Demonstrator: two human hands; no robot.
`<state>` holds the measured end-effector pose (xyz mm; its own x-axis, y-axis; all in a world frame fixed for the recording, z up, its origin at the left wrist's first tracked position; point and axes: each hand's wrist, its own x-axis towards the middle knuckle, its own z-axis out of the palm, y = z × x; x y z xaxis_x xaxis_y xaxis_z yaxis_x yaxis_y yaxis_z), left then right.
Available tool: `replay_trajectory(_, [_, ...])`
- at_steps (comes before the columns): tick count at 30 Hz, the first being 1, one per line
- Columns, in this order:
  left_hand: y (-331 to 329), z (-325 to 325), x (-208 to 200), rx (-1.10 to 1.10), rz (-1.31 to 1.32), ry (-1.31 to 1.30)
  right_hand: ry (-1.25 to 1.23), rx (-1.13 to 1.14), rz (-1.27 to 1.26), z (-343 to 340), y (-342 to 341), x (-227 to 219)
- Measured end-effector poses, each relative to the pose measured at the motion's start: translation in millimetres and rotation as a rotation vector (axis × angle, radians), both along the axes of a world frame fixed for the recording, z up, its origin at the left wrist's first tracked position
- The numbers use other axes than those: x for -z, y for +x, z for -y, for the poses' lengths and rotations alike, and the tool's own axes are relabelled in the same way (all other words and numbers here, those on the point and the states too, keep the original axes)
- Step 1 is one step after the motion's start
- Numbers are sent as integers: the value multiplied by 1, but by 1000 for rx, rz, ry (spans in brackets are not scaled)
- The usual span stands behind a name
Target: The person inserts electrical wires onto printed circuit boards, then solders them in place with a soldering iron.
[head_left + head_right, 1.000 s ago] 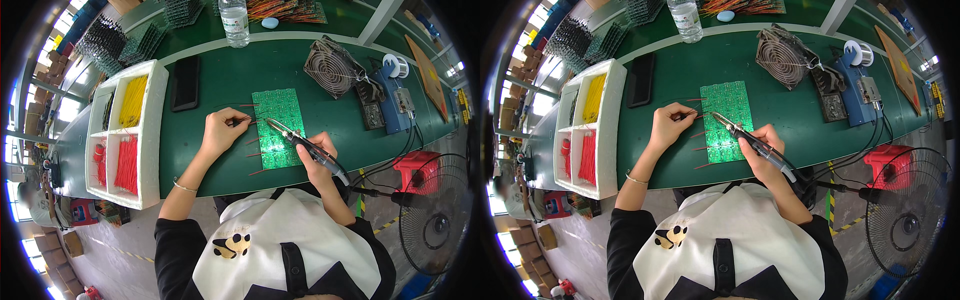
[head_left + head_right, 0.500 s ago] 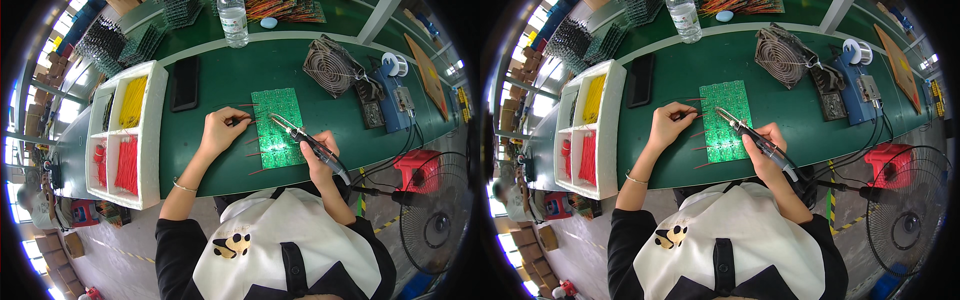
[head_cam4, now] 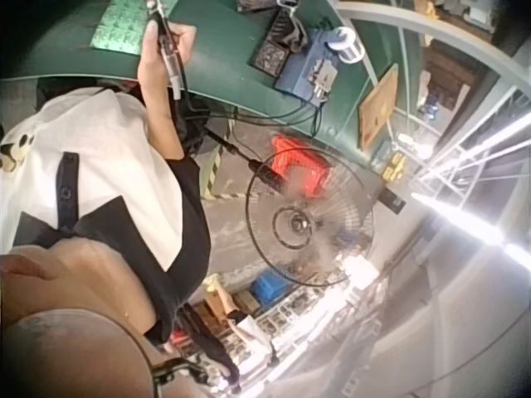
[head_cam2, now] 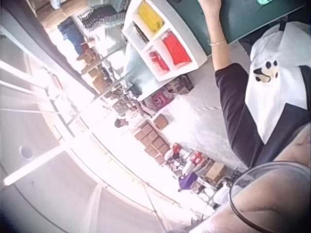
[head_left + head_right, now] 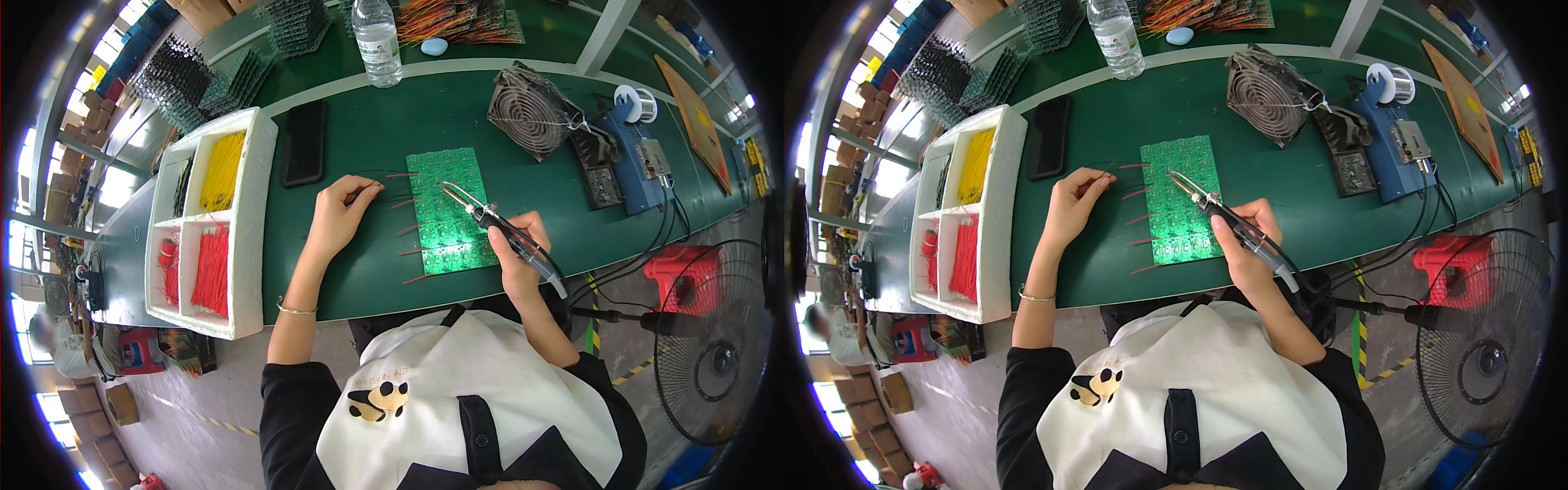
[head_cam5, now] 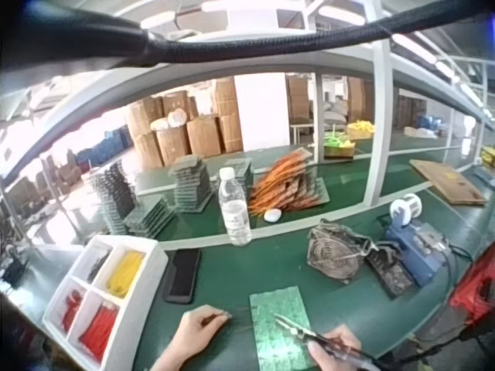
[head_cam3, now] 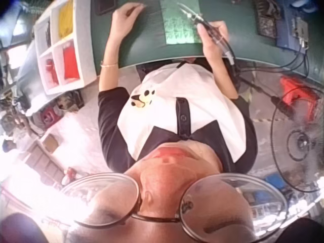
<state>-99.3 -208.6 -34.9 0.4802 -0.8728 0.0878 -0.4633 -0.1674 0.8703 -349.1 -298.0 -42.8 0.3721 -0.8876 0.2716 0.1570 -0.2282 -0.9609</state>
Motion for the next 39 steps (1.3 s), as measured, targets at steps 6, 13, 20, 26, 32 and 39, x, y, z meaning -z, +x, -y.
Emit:
replay_trajectory(6, [9,-21,-5,-111,-15,-132,-16,9,-8,1,-5,0])
replay_trajectory(13, [-39,-29,-27,-24,107,-70,8,-26,-30,-5,-10,-1])
replay_trajectory(20, [-51,-27,3,-36,15,-73,41,-30,-57,-11,-20,10])
replay_trajectory(26, [-58,-22,3,-92,80,-130,40,-47,-62,-10,-20,13])
replay_trajectory(32, [-59,-22,10,-95,100,-144,5,-83,-102,-14,-23,4])
replay_trajectory(39, [-63,-22,10,-103,256,-200,-101,-145,-150,-13,-23,4])
